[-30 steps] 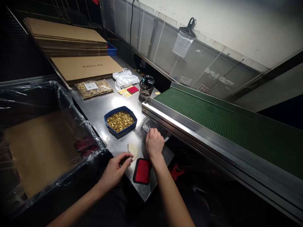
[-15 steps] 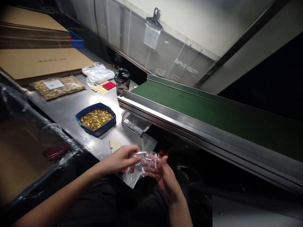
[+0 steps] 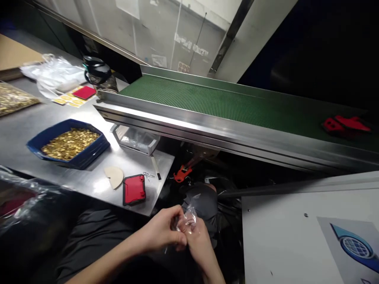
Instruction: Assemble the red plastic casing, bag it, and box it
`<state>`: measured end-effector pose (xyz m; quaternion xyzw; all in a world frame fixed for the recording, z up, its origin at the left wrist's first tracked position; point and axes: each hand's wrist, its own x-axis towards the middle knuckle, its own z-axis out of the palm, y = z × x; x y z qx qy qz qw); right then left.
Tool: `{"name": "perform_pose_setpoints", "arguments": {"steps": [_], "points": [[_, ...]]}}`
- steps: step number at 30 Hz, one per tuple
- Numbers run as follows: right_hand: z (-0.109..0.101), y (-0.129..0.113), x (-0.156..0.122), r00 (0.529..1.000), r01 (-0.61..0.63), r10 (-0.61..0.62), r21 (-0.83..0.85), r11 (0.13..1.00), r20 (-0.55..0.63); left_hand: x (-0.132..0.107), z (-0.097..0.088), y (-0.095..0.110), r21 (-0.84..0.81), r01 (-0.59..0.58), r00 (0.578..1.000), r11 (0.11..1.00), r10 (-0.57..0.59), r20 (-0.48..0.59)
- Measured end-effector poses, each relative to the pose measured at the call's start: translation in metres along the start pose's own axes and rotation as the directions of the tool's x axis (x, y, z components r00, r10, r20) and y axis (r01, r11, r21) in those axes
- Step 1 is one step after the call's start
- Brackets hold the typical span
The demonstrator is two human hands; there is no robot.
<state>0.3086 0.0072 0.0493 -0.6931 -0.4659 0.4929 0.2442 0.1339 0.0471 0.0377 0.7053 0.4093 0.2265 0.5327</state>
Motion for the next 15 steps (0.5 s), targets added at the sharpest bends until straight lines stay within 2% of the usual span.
{"name": "perform_pose_setpoints", "arguments": {"steps": [2,5,7,10,13,15], "points": [[-0.006,0.009,-0.002,0.997,-0.028,0.018,-0.124,0.992,-0.078,0.005,0.003,-0.009,0.054,0.049,0.998,0.997,-0.047,-0.037],[-0.008,0.019,-0.005,0.976,-0.056,-0.012,-0.303,0.951,-0.217,0.000,0.006,-0.022,0.141,0.163,0.973,0.976,-0.135,-0.189],[-0.003,0.021,-0.008,0.983,-0.029,-0.044,-0.382,0.924,-0.180,-0.007,0.011,-0.026,0.165,0.197,0.962,0.966,-0.158,-0.222],[0.007,0.020,-0.013,0.999,0.030,-0.035,-0.429,0.903,-0.005,-0.019,0.017,-0.030,0.153,0.237,0.956,0.959,-0.201,-0.215],[0.021,0.017,-0.016,1.000,0.018,-0.011,-0.469,0.883,0.018,-0.039,0.009,-0.040,0.115,0.370,0.888,0.922,-0.315,-0.334],[0.039,0.011,-0.013,0.999,0.041,-0.039,-0.477,0.878,0.014,-0.063,-0.001,-0.048,0.085,0.429,0.850,0.899,-0.371,-0.373]]}}
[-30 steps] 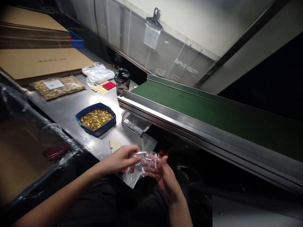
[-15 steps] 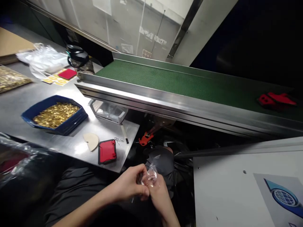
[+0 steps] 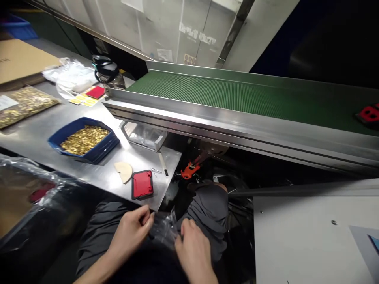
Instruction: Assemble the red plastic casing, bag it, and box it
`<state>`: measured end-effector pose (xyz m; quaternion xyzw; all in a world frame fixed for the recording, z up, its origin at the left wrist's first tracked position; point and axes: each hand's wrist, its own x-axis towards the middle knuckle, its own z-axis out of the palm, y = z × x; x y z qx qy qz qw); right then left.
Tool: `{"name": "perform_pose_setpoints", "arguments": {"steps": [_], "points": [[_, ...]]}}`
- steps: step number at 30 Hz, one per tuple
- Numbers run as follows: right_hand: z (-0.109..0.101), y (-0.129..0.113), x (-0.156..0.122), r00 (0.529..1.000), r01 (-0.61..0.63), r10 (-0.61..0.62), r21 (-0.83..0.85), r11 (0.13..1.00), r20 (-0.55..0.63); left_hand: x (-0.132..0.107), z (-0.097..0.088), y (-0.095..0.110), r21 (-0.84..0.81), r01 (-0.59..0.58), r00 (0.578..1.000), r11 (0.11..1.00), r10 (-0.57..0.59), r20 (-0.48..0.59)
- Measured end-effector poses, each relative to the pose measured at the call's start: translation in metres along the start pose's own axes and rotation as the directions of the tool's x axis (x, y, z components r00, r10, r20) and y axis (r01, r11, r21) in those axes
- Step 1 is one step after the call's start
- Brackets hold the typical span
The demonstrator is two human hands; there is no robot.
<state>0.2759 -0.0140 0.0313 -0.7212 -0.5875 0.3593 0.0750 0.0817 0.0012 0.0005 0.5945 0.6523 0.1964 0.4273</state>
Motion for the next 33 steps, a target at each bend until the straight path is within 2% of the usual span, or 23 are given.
{"name": "perform_pose_setpoints", "arguments": {"steps": [3,6,8,10,13,15,18,20,23,25,26,27,29,30,31,33], "points": [[0.028,-0.032,0.013,0.995,0.066,-0.071,0.070,0.995,0.072,-0.032,-0.020,-0.034,-0.027,0.049,0.996,0.998,-0.047,0.074],[0.051,-0.057,0.032,0.966,0.099,-0.147,0.221,0.970,0.214,-0.061,-0.034,-0.070,-0.105,0.193,0.979,0.976,-0.184,0.088],[0.059,-0.063,0.043,0.916,0.088,-0.215,0.352,0.932,0.339,-0.070,-0.040,-0.094,-0.195,0.331,0.943,0.923,-0.319,0.092],[0.065,-0.062,0.054,0.882,0.012,-0.230,0.469,0.883,0.411,-0.073,-0.043,-0.114,-0.289,0.446,0.895,0.847,-0.428,0.127],[0.082,-0.064,0.071,0.918,-0.124,-0.142,0.607,0.785,0.371,-0.070,-0.045,-0.132,-0.405,0.533,0.843,0.743,-0.506,0.181],[0.096,-0.071,0.081,0.944,-0.172,-0.076,0.677,0.716,0.320,-0.068,-0.044,-0.135,-0.458,0.550,0.828,0.699,-0.526,0.194],[0.109,-0.083,0.088,0.969,-0.177,-0.013,0.730,0.660,0.246,-0.065,-0.043,-0.133,-0.505,0.555,0.821,0.660,-0.531,0.209],[0.104,-0.086,0.082,0.982,-0.132,-0.014,0.738,0.662,0.189,-0.062,-0.043,-0.131,-0.521,0.557,0.821,0.647,-0.525,0.225],[0.078,-0.079,0.052,0.991,-0.027,-0.074,0.698,0.715,0.114,-0.058,-0.043,-0.130,-0.529,0.568,0.816,0.631,-0.515,0.262],[0.058,-0.069,0.026,0.973,0.130,-0.214,0.572,0.810,0.082,-0.054,-0.043,-0.130,-0.532,0.574,0.814,0.622,-0.501,0.292],[0.051,-0.064,0.014,0.930,0.276,-0.353,0.442,0.854,0.101,-0.053,-0.043,-0.129,-0.534,0.575,0.815,0.620,-0.492,0.306],[0.047,-0.059,0.003,0.869,0.414,-0.472,0.304,0.858,0.148,-0.051,-0.042,-0.129,-0.534,0.575,0.816,0.620,-0.481,0.320],[0.045,-0.051,-0.011,0.748,0.614,-0.604,0.060,0.787,0.275,-0.050,-0.042,-0.128,-0.527,0.572,0.820,0.629,-0.456,0.345],[0.047,-0.049,-0.015,0.727,0.644,-0.609,-0.008,0.765,0.317,-0.050,-0.042,-0.128,-0.518,0.568,0.823,0.640,-0.446,0.351],[0.049,-0.049,-0.017,0.728,0.647,-0.598,-0.046,0.762,0.336,-0.050,-0.041,-0.128,-0.506,0.563,0.827,0.654,-0.440,0.352],[0.055,-0.050,-0.017,0.766,0.601,-0.564,-0.030,0.799,0.308,-0.051,-0.039,-0.128,-0.472,0.553,0.833,0.687,-0.440,0.336]]}}
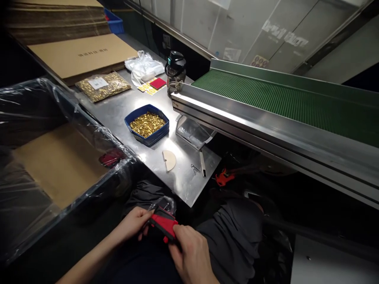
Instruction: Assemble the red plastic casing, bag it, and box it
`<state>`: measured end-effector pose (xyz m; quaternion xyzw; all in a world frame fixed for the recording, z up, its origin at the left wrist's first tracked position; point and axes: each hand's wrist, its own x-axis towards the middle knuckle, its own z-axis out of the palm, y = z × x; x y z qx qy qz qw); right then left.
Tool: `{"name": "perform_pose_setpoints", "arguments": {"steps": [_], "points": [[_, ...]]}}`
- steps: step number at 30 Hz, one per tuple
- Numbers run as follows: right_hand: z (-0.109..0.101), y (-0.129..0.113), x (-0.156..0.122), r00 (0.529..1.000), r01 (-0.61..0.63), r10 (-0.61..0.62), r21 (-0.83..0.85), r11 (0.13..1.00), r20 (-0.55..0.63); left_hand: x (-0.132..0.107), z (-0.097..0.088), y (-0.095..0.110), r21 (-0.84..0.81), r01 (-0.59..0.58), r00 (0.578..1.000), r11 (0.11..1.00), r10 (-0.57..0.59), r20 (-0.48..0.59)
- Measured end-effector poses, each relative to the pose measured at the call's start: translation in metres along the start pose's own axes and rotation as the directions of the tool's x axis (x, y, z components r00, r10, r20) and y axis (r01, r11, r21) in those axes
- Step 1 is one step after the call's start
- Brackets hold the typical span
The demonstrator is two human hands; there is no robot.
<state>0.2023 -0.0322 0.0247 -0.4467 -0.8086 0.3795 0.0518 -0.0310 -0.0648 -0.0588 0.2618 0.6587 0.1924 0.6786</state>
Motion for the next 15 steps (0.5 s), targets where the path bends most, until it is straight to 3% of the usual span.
{"name": "perform_pose_setpoints", "arguments": {"steps": [4,12,15], "points": [[0.004,-0.002,0.010,0.992,-0.096,0.103,0.102,0.990,-0.074,0.001,0.004,-0.006,0.083,-0.010,0.999,0.997,0.012,-0.031],[0.010,0.003,0.016,0.998,-0.046,0.050,-0.138,0.989,0.029,0.002,0.011,-0.007,0.149,0.015,1.000,0.989,-0.015,-0.001],[0.013,0.002,0.018,0.998,-0.025,0.037,-0.219,0.976,0.051,-0.008,0.009,0.002,0.262,-0.012,0.997,0.965,0.031,-0.067]]}}
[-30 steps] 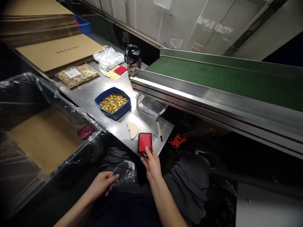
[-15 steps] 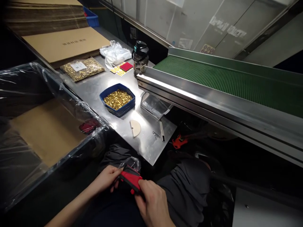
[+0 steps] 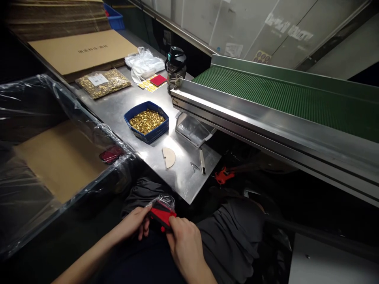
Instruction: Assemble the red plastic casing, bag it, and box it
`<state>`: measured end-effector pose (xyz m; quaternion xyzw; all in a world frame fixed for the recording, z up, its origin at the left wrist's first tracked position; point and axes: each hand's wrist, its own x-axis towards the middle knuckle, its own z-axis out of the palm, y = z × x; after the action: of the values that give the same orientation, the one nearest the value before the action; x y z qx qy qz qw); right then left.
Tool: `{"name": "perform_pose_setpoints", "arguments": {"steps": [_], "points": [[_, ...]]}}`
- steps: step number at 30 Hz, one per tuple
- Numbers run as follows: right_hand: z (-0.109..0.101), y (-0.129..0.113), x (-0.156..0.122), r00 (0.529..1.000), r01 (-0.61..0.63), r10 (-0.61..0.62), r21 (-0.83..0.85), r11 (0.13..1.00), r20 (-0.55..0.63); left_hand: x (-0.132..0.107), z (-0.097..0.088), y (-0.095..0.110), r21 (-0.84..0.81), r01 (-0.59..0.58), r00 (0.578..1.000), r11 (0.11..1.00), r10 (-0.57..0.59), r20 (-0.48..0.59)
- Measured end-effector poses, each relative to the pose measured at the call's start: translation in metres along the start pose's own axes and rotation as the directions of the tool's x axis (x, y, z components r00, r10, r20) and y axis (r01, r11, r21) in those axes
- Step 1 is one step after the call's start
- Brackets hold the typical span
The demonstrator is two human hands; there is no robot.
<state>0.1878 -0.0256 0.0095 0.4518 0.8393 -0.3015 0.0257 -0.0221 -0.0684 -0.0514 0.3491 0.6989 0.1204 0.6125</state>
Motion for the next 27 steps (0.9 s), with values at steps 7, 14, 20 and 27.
{"name": "perform_pose_setpoints", "arguments": {"steps": [7,14,20,27], "points": [[0.007,-0.001,0.009,1.000,-0.003,0.004,-0.042,0.999,0.013,-0.004,-0.021,0.020,0.429,-0.249,0.869,0.868,0.396,-0.297],[0.003,-0.005,0.007,0.973,-0.189,0.183,-0.026,0.982,-0.142,-0.010,0.002,0.023,0.637,-0.349,0.799,0.687,0.574,-0.181],[0.003,-0.006,0.009,0.974,-0.168,0.172,0.041,0.985,-0.144,-0.022,0.010,0.037,0.648,-0.383,0.787,0.659,0.599,-0.145],[-0.009,-0.007,0.023,0.997,-0.080,0.081,0.114,0.990,-0.003,-0.037,0.014,0.046,0.569,-0.573,0.681,0.590,0.729,-0.070]]}}
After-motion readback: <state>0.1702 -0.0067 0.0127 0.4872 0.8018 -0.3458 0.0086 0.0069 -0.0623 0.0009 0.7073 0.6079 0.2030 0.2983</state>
